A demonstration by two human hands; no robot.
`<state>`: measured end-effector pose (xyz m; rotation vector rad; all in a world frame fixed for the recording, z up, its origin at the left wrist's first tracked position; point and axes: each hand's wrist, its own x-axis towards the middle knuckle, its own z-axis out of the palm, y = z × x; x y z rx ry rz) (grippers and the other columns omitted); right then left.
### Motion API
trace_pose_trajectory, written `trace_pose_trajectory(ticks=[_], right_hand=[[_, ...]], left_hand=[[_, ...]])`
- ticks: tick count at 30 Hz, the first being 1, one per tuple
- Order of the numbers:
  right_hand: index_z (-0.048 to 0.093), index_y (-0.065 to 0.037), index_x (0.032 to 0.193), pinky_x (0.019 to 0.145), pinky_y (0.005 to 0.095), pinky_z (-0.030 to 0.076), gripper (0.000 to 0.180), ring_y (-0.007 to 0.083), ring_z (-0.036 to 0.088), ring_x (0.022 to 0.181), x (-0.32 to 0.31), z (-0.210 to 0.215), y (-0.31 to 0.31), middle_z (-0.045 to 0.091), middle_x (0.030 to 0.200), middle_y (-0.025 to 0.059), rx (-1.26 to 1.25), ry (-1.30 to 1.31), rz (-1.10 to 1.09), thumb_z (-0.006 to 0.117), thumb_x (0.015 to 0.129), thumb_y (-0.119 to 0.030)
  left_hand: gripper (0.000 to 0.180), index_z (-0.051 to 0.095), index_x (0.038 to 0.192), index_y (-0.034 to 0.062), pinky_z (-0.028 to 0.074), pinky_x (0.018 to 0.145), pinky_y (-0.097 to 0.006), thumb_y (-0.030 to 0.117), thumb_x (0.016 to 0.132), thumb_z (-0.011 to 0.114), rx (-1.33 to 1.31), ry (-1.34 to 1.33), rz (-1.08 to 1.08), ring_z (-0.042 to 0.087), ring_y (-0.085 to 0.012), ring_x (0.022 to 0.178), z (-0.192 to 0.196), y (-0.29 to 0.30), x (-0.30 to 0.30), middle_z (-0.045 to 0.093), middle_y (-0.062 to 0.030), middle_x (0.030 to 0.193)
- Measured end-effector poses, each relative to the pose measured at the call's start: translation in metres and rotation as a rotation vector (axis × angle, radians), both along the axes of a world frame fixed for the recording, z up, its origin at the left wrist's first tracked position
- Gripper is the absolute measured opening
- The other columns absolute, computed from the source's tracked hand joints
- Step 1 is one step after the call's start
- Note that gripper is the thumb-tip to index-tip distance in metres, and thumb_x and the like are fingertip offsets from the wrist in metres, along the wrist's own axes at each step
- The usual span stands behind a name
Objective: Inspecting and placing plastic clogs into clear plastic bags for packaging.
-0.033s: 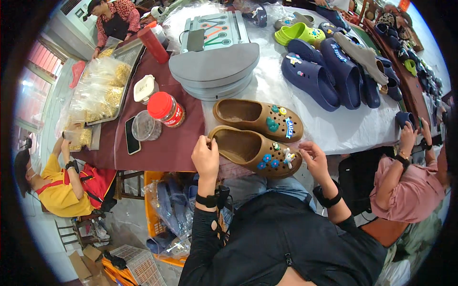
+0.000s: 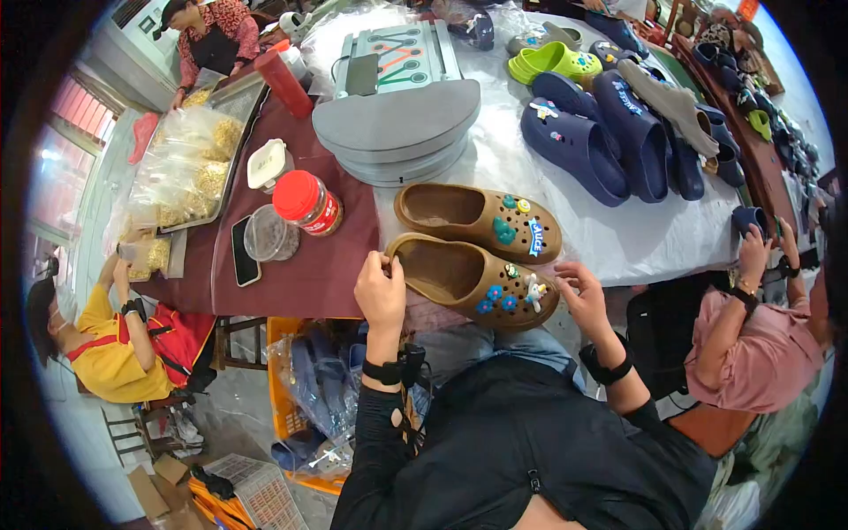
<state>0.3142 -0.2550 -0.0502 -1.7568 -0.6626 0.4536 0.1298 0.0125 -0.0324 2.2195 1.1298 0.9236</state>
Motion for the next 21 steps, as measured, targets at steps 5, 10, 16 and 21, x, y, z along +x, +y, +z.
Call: trace_pose_trajectory(ticks=[5,10,16,21], right_hand=[[0.046,-0.005,0.125,0.080,0.0317,0.049,0.047,0.0226,0.062,0.089,-0.011,0.016,0.005,0.063,0.099,0.0134,-0.253,-0.239,-0.011,0.067,0.085,-0.020],[0.038,-0.007,0.131,0.079,0.0342,0.050,0.063,0.0259,0.062,0.090,-0.005,0.001,-0.002,0.060,0.105,0.0179,-0.471,0.070,0.133,0.073,0.081,-0.022],[0.043,-0.007,0.126,0.076,0.0299,0.049,0.055,0.0183,0.059,0.091,0.008,0.016,0.008,0.059,0.099,0.0132,-0.295,0.117,0.111,0.073,0.081,-0.019],[0.043,-0.003,0.124,0.069,0.0330,0.051,0.066,0.0211,0.062,0.080,0.007,0.001,0.002,0.062,0.093,0.0150,-0.250,0.148,0.034,0.076,0.077,-0.034]], left_hand=[[0.012,0.055,0.089,0.0034,0.049,0.063,-0.039,0.008,0.081,0.063,0.004,-0.029,0.008,0.061,-0.0315,0.071,-0.003,0.001,-0.002,0.061,-0.0133,0.082],[0.015,0.056,0.096,0.0033,0.049,0.069,-0.040,0.006,0.082,0.060,0.096,0.023,-0.060,0.061,-0.0331,0.080,-0.003,0.004,0.000,0.061,-0.0151,0.090],[0.041,0.052,0.117,0.0066,0.043,0.088,-0.045,0.011,0.079,0.065,0.026,0.253,-0.219,0.053,-0.0350,0.106,0.005,0.009,0.000,0.055,-0.0164,0.115],[0.071,0.042,0.137,0.0112,0.024,0.109,-0.050,0.020,0.073,0.074,0.239,0.338,-0.549,0.032,-0.0368,0.133,0.009,0.007,0.033,0.037,-0.0175,0.142]])
